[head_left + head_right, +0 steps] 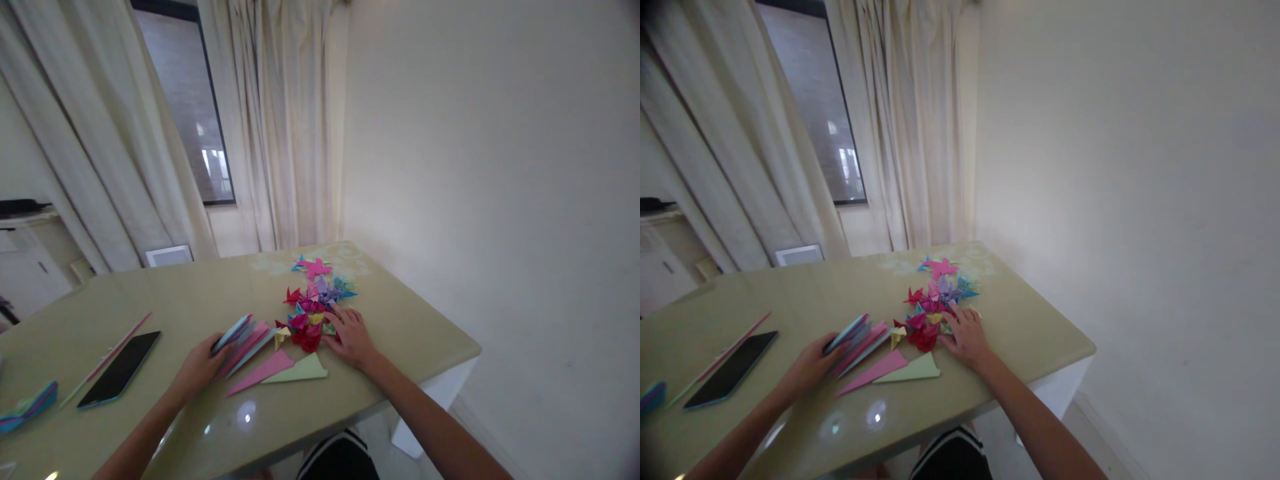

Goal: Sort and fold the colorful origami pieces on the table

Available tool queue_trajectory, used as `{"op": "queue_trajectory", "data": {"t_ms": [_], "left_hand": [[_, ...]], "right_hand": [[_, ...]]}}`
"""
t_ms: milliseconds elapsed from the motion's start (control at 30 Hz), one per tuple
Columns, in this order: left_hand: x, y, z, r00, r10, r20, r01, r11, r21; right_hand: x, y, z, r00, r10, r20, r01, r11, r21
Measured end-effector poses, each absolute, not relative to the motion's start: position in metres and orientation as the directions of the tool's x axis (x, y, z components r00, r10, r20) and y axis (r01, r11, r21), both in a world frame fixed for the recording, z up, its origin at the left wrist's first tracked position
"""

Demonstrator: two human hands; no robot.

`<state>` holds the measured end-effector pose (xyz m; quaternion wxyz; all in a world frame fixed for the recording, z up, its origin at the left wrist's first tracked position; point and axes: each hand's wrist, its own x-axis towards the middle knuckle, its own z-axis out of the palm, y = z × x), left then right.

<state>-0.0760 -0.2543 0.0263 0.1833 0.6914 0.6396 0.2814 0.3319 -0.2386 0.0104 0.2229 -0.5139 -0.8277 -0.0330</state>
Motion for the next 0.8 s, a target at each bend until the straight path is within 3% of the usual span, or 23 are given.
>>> {"op": "queue_trajectory", "data": {"t_ms": [200,433,600,800], "left_hand": [[-0.082,-0.289,-0.026,0.173,0.912,0.371,0.845,-0.331,0.421],[-0.020,-0.309,-0.038,0.504,0.718,0.479,0.777,-0.619,0.110],[0.032,-0.290,-0.046,0.644,0.556,0.526,0.720,-0.672,-0.170],[0.094,-0.256,-0.058,0.745,0.281,0.605,0.588,-0.705,-0.396]], "right_hand": [[0.337,-0.216,0.005,-0.394,0.840,0.374,0.876,0.466,-0.125],[0.343,-0.150,0.017,-0.104,0.953,0.286,0.966,0.165,-0.198],[0.338,-0.099,0.024,0.020,0.982,0.189,0.968,0.028,-0.248],[0.329,-0.032,0.033,-0.015,0.982,0.187,0.972,0.058,-0.227]]}}
